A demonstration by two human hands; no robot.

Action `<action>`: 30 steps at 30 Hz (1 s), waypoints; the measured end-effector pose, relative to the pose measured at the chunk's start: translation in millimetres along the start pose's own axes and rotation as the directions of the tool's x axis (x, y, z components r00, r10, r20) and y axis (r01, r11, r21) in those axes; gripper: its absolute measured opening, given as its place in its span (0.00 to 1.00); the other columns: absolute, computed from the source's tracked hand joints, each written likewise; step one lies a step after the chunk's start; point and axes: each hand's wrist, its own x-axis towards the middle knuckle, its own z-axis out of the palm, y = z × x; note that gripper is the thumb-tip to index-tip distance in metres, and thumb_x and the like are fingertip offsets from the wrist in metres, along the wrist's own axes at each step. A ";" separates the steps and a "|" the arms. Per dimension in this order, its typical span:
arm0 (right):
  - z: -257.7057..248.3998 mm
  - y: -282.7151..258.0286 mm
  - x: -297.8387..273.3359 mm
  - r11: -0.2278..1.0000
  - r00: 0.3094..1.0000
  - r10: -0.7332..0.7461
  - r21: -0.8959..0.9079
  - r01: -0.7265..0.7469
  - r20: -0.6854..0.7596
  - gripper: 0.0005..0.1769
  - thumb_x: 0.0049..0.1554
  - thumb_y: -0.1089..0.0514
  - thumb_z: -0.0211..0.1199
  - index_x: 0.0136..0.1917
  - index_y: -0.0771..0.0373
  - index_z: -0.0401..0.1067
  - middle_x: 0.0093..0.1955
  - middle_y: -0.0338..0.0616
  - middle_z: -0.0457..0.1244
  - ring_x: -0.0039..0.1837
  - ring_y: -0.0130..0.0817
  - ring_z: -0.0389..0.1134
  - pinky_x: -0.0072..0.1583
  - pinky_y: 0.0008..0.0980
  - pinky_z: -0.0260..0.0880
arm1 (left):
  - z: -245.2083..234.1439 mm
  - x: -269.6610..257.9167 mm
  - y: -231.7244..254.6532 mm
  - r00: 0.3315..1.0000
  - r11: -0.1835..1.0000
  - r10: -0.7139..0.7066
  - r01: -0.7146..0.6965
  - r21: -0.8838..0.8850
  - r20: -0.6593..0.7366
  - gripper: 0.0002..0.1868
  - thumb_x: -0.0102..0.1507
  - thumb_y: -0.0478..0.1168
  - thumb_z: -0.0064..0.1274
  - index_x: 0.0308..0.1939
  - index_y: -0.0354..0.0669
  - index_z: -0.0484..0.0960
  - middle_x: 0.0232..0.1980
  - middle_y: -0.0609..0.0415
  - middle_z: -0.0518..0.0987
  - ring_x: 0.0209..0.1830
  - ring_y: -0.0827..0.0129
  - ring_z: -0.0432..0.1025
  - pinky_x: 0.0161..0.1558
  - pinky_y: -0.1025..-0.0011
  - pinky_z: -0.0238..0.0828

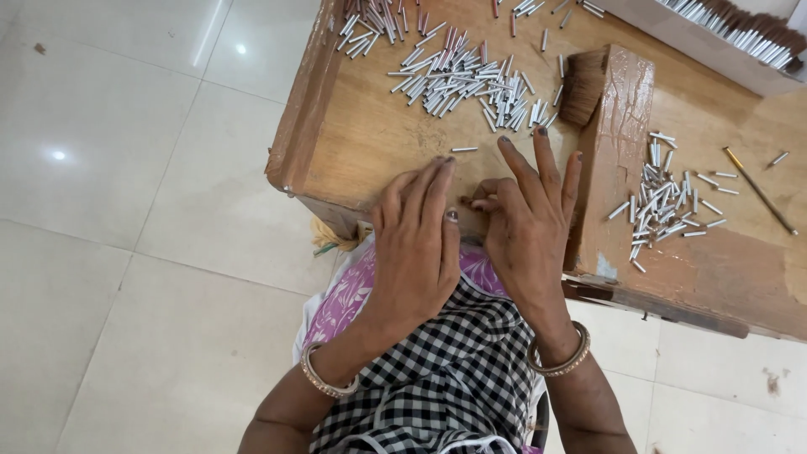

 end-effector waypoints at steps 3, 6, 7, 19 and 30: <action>-10.5 -6.4 -9.4 1.000 0.993 -0.024 0.007 0.025 -0.114 0.06 0.60 0.68 0.66 0.49 0.61 0.74 0.74 0.45 0.64 0.85 0.49 0.49 0.85 0.59 0.34 | 1.3 8.1 1.0 1.000 0.999 0.008 -0.008 0.039 0.011 0.15 0.71 0.40 0.44 0.58 0.38 0.76 0.58 0.48 0.75 0.60 0.54 0.64 0.62 0.56 0.52; -26.1 -12.2 -18.0 0.998 0.981 -0.021 -0.055 0.010 -0.194 0.07 0.61 0.69 0.67 0.46 0.60 0.72 0.74 0.42 0.65 0.85 0.48 0.51 0.85 0.58 0.34 | 3.8 7.4 5.1 0.998 0.997 0.038 -0.034 -0.070 0.056 0.09 0.72 0.43 0.47 0.45 0.43 0.80 0.46 0.55 0.76 0.50 0.60 0.64 0.53 0.60 0.54; -33.7 -15.1 -17.8 0.998 0.980 -0.014 -0.057 0.002 -0.198 0.07 0.61 0.69 0.67 0.46 0.60 0.72 0.74 0.42 0.65 0.85 0.48 0.51 0.85 0.58 0.34 | 3.0 6.9 6.4 0.997 0.997 0.044 -0.040 -0.073 0.062 0.09 0.72 0.43 0.47 0.45 0.43 0.80 0.46 0.55 0.76 0.50 0.60 0.64 0.53 0.60 0.54; -43.9 -12.1 -39.0 0.926 0.945 0.119 0.378 0.004 -0.303 0.11 0.56 0.79 0.65 0.44 0.66 0.76 0.45 0.44 0.72 0.44 0.27 0.74 0.45 0.21 0.72 | 10.1 -7.6 0.1 0.995 0.965 0.102 -0.095 -0.246 0.015 0.07 0.71 0.42 0.49 0.42 0.44 0.79 0.41 0.57 0.74 0.44 0.62 0.64 0.50 0.62 0.56; -55.8 -11.1 -45.8 0.938 0.939 0.066 0.343 0.058 -0.339 0.12 0.56 0.80 0.66 0.47 0.66 0.76 0.45 0.45 0.71 0.44 0.25 0.73 0.42 0.22 0.70 | 11.4 -8.9 10.7 0.964 0.753 -0.085 0.227 -0.618 0.251 0.10 0.65 0.45 0.63 0.42 0.43 0.88 0.38 0.59 0.84 0.34 0.79 0.69 0.39 0.77 0.67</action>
